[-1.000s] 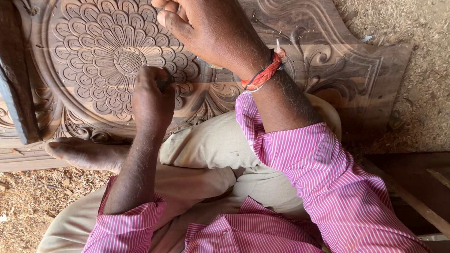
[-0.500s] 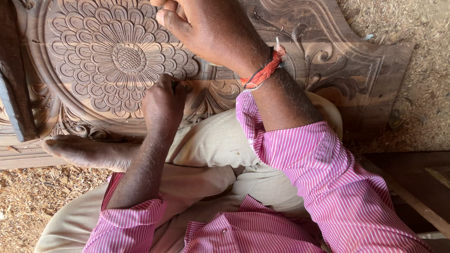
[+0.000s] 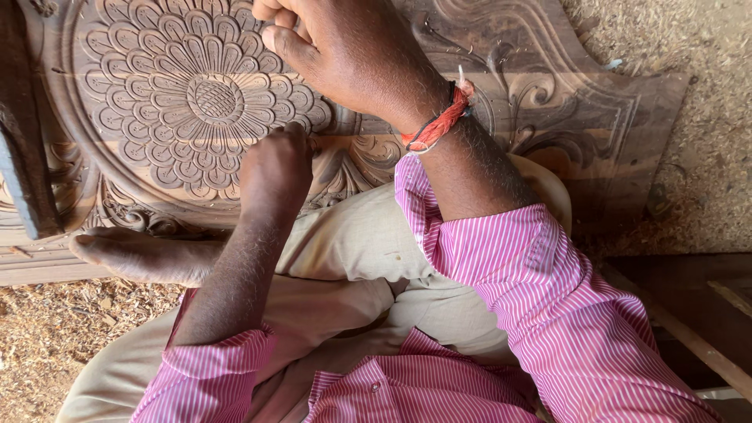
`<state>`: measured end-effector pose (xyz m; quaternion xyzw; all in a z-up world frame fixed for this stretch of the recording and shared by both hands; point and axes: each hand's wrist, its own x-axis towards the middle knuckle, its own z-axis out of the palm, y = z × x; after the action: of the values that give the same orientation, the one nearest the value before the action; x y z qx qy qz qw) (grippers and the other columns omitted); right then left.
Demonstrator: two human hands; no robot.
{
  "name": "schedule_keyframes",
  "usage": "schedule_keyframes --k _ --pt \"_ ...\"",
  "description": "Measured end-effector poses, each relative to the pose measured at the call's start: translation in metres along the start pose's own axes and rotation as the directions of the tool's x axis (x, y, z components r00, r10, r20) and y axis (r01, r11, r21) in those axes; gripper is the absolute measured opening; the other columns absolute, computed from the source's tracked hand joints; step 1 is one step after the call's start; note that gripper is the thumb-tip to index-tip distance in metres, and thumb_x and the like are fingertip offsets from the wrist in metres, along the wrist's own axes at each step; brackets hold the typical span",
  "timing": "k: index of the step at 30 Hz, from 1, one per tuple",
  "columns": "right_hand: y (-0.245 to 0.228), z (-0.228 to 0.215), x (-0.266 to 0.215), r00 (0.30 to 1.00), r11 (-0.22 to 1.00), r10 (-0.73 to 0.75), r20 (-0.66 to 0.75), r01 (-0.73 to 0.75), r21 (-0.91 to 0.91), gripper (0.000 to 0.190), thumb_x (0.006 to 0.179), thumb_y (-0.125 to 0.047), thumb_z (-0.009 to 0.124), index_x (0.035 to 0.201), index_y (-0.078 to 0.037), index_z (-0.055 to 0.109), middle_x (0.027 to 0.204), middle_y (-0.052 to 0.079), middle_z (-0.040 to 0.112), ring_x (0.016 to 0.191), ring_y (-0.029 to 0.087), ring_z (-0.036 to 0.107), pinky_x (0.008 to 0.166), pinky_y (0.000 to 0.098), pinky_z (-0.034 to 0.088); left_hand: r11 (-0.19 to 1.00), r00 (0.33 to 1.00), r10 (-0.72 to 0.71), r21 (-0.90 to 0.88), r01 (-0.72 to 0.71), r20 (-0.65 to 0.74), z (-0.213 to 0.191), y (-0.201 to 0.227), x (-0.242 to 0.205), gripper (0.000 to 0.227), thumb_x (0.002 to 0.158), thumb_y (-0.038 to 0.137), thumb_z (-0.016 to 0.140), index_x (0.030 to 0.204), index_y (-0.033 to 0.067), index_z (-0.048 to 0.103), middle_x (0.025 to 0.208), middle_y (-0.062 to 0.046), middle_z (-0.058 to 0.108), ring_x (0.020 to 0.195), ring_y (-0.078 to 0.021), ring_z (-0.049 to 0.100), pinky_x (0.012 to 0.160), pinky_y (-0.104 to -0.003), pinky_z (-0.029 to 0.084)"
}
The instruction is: The person carves a floral pattern into a wooden piece using a chisel and mallet. They then smooth the carved surface with a sanding block and apply a liquid finish from a bottle using a brush.
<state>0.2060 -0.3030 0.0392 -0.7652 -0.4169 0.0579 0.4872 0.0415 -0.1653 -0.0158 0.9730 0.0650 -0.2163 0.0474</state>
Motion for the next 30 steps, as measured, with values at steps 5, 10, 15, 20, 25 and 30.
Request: schedule_keyframes --k 5,10,15,20,25,30 --pt "-0.008 -0.007 0.004 0.999 0.999 0.038 0.025 -0.037 -0.015 0.014 0.100 -0.013 0.074 0.099 -0.006 0.062 0.078 0.004 0.062 0.068 0.016 0.064 0.063 0.0349 0.050 0.978 0.985 0.134 0.143 -0.149 0.112 -0.016 0.011 -0.005 0.015 0.102 0.006 0.058 0.107 0.0128 0.070 0.081 -0.009 0.073 0.050 -0.0119 0.068 0.038 -0.026 0.057" --pt "-0.007 -0.012 0.003 0.997 0.991 0.076 0.008 -0.076 0.108 0.008 0.101 -0.011 0.067 0.099 -0.006 0.061 0.076 0.003 0.064 0.068 0.015 0.066 0.062 0.0340 0.050 0.920 0.970 -0.067 -0.391 -0.030 -0.233 -0.017 -0.007 -0.010 0.010 0.108 0.015 0.067 0.100 0.0112 0.072 0.084 -0.006 0.076 0.061 -0.0155 0.069 0.050 -0.032 0.055" --pt "-0.007 -0.006 0.003 1.000 0.999 0.024 0.006 -0.024 0.030 0.009 0.101 -0.011 0.069 0.105 -0.005 0.063 0.082 0.004 0.067 0.072 0.016 0.069 0.064 0.0335 0.052 0.699 0.932 -0.327 -0.704 0.126 -0.158 -0.001 -0.010 0.007 0.018 0.095 0.020 0.078 0.100 0.0058 0.068 0.083 -0.007 0.076 0.063 -0.0151 0.073 0.054 -0.032 0.058" --pt "-0.002 -0.006 0.001 0.999 0.998 0.038 0.002 -0.038 0.045 0.010 0.101 -0.012 0.070 0.104 -0.006 0.063 0.082 0.004 0.067 0.072 0.016 0.068 0.063 0.0336 0.051 0.868 0.949 -0.225 -0.487 0.093 -0.221 0.013 0.001 0.013 0.016 0.098 0.020 0.076 0.096 0.0054 0.070 0.077 -0.009 0.073 0.060 -0.0196 0.070 0.054 -0.036 0.056" --pt "-0.009 -0.009 0.005 0.997 0.999 0.052 0.051 -0.052 -0.013 0.013 0.101 -0.013 0.073 0.102 -0.005 0.063 0.080 0.007 0.065 0.069 0.018 0.066 0.064 0.0352 0.050 0.921 0.987 -0.141 -0.376 0.104 -0.071 -0.006 -0.009 -0.002 0.018 0.102 0.022 0.070 0.091 0.0078 0.070 0.076 -0.010 0.073 0.063 -0.0217 0.071 0.057 -0.039 0.056" --pt "-0.006 -0.007 0.000 0.997 0.995 0.068 0.024 -0.069 0.067 0.010 0.101 -0.014 0.070 0.103 -0.006 0.064 0.084 0.004 0.069 0.074 0.017 0.069 0.065 0.0337 0.051 0.764 0.917 -0.313 -0.639 0.090 -0.245 0.002 -0.006 0.006 0.017 0.093 0.023 0.077 0.097 0.0082 0.071 0.084 -0.012 0.075 0.069 -0.0269 0.073 0.061 -0.043 0.057"
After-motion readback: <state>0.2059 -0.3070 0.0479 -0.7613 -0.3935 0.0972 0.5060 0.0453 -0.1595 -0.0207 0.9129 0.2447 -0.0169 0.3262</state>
